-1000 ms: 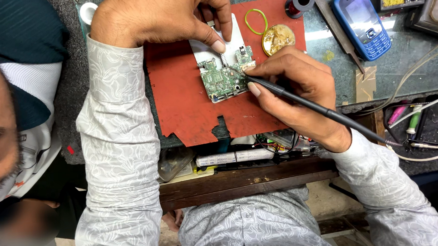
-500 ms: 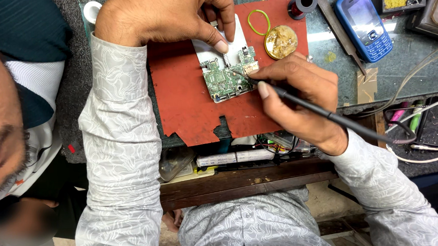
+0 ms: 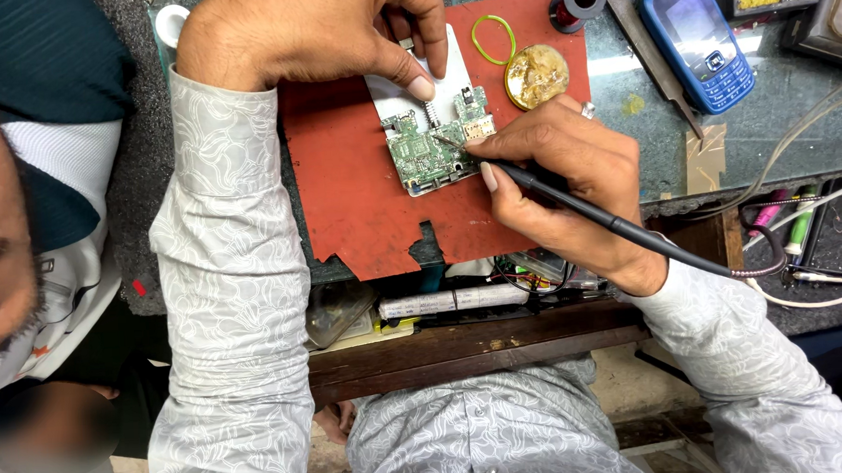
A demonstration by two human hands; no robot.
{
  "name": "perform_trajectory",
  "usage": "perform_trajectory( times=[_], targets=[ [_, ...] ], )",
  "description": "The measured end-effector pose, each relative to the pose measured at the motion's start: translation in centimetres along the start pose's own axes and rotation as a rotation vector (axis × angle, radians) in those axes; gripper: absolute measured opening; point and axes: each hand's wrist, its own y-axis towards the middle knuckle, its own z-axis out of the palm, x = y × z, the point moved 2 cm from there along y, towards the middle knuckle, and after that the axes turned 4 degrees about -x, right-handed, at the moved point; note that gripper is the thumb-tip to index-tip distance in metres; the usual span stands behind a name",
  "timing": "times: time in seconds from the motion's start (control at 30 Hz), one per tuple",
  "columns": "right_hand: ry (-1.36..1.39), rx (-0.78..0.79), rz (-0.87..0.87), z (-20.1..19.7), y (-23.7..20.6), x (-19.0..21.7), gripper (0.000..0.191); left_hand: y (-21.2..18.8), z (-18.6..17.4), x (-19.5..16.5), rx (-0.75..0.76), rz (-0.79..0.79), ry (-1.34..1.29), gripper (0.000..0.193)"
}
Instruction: The person solders components on a green circuit board held on a red mat, using a soldering iron in the right hand while the left hand steadies the board and feeds solder wire. The person repositions and turns the board to solder different points along its edge.
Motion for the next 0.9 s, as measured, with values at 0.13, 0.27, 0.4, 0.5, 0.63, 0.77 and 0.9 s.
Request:
perform_trajectory(
  times=[0.13,0.27,0.4,0.5,0.63,0.77,0.9],
  targets=[
    [0.033,0.000,0.020,-0.03,-0.17,-0.17,0.018,-0.01,0.08,0.14,-0.006,-0.014,0.001,0.023],
    [0.011,0.002,0.020,0.00,-0.21,-0.30,0.017,0.06,0.14,0.31,-0.007,-0.015,0.008,0.024],
    [0.030,0.001,0.015,-0.12,-0.33,-0.39,0.016,0.02,0.21,0.48,-0.017,0.010,0.029,0.025],
    [0.032,0.009,0.018,0.05,-0.48,-0.42,0.016,-0.08,0.55,0.59,-0.011,0.014,0.014,0.025],
    [0.008,-0.010,-0.030,0.00,-0.26,-0.53,0.017,0.03,0.20,0.60,-0.009,-0.001,0.057,0.025],
    [-0.016,-0.002,-0.032,-0.11,-0.51,-0.39,0.018,0.06,0.54,0.51,-0.011,-0.006,0.022,0.025],
    [-0.018,-0.017,-0.054,-0.12,-0.47,-0.53,0.018,0.11,0.38,0.45,-0.021,-0.016,0.053,0.026]
  ],
)
